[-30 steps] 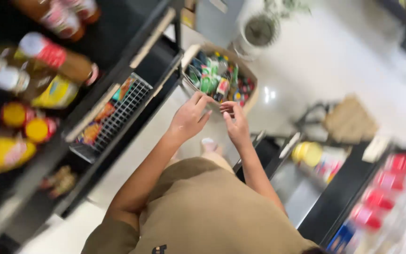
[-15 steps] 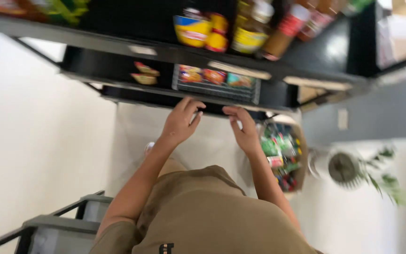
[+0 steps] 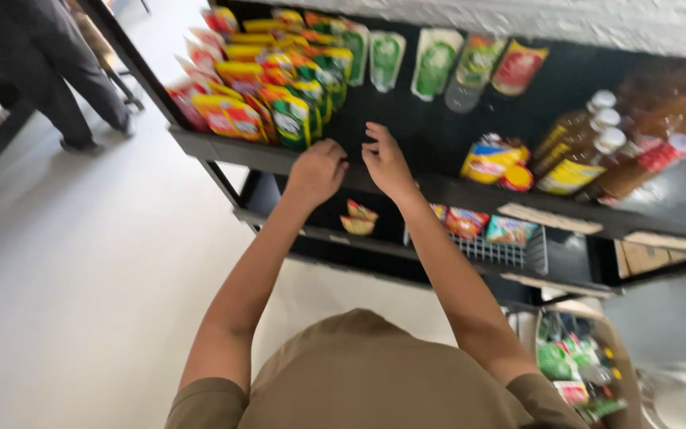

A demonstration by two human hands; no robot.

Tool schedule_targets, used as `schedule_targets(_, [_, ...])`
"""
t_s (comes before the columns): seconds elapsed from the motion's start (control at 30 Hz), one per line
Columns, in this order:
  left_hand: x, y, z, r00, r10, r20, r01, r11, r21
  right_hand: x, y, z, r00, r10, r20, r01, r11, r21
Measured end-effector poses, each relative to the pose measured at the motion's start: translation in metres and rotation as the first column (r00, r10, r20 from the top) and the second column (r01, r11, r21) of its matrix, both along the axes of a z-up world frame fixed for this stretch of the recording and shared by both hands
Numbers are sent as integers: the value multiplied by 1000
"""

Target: Stocking grocery shelves with condiment pouches and bottled liquids from a box on the floor.

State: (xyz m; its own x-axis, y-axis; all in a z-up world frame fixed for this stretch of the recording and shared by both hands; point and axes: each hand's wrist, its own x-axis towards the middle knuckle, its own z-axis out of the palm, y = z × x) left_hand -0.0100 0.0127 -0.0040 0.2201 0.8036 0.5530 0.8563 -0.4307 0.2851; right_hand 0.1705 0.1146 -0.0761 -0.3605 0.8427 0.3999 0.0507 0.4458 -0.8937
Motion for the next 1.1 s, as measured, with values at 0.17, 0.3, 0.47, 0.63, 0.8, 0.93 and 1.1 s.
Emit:
schedule_targets(0.17, [-37, 56, -66, 996, 10, -86, -17, 997, -76, -62, 122, -90, 902, -202, 382, 148, 975, 166])
schedule_targets(0.3, [-38, 60, -74, 1000, 10, -27, -13, 992, -128, -85, 184, -115, 556, -227, 800, 197, 971, 138])
schedule_targets(0.47, [-44, 55, -67, 995, -94, 44, 94, 996, -2, -115, 179, -85, 501, -140, 854, 253, 967, 11])
schedule_targets(0.63, [-50, 44, -51, 989, -137, 60, 141, 989, -55, -158, 185, -100, 642, -158, 750, 209, 978, 27])
schedule_targets(0.8, [-50, 8, -26, 958, -178, 225, 167, 984, 67, -167, 199, -106, 650, -125, 750, 99, 992, 80])
schedule_targets(0.93, [-52, 1, -13, 970, -42, 240, 5, 989, 149, -162, 184, -96, 646, -109, 756, 206, 978, -35])
schedule_targets(1.1, [-63, 10, -20, 884, 418, 209, -445, 890, 100, -163, 196, -110, 997, 12, -74, -26, 982, -189])
